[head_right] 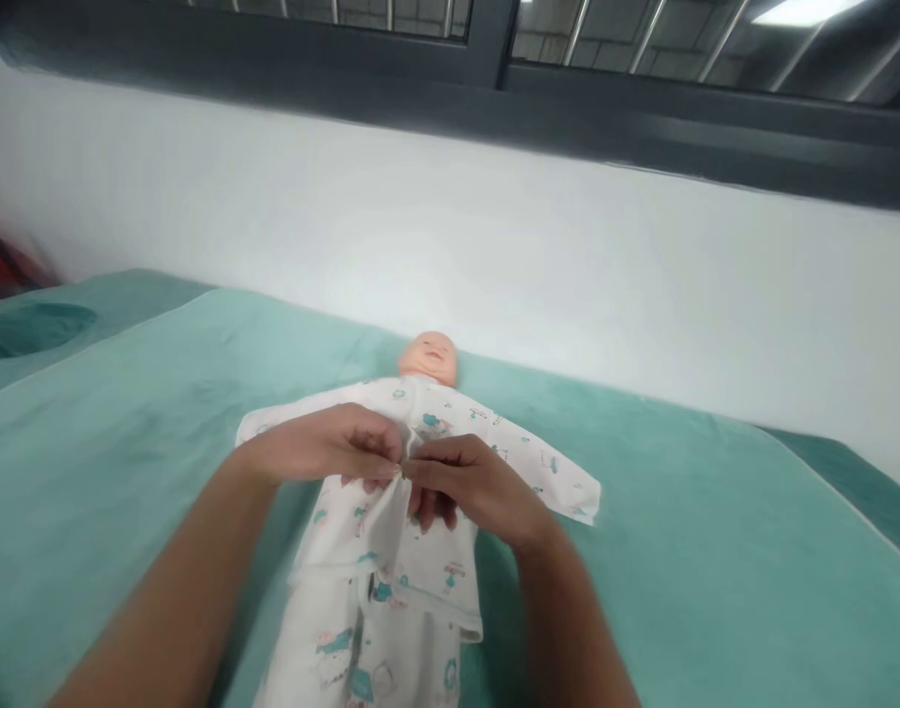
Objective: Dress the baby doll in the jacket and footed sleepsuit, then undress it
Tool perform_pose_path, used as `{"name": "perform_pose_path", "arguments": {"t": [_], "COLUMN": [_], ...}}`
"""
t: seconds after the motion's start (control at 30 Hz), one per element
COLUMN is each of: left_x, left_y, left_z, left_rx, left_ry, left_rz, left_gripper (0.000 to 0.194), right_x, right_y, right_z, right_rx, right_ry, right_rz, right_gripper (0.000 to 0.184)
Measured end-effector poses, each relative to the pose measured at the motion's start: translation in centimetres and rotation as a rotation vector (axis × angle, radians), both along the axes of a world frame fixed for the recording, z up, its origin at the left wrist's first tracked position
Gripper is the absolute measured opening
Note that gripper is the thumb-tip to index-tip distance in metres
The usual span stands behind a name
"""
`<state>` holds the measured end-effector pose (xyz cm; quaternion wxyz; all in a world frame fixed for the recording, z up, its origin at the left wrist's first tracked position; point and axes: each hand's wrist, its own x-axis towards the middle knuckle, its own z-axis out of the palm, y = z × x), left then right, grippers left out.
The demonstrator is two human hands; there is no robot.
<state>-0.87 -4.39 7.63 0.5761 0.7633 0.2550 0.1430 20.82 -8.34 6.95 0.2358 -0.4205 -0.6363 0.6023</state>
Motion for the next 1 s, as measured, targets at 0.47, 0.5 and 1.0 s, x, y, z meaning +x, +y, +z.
{"name": "perform_pose_path", "arguments": {"t": [0.47,0.5,1.0], "left_x": [0.2,0.2,0.1], "left_y": [-0.3,-0.3,-0.4], "left_z": [0.3,0.3,0.4], "left_rx": [-0.033,-0.041,0.013], "left_ry": [0.030,0.027,0.147], "left_rz": [0.062,0.067,0.101], "left_gripper": [0.023,0.022,0.026], "right_x": [0.6,0.5,-1.2], "right_y": [-0.2,-0.2,-0.4], "right_z": [0.2,0.2,-0.4], "right_rx": [0.109,0.134,0.358], "right_ry": [-0.078,-0.098,-0.333], "right_rz": [0.027,0.004,-0.137], "right_gripper": [0.024,0.019,0.021]}}
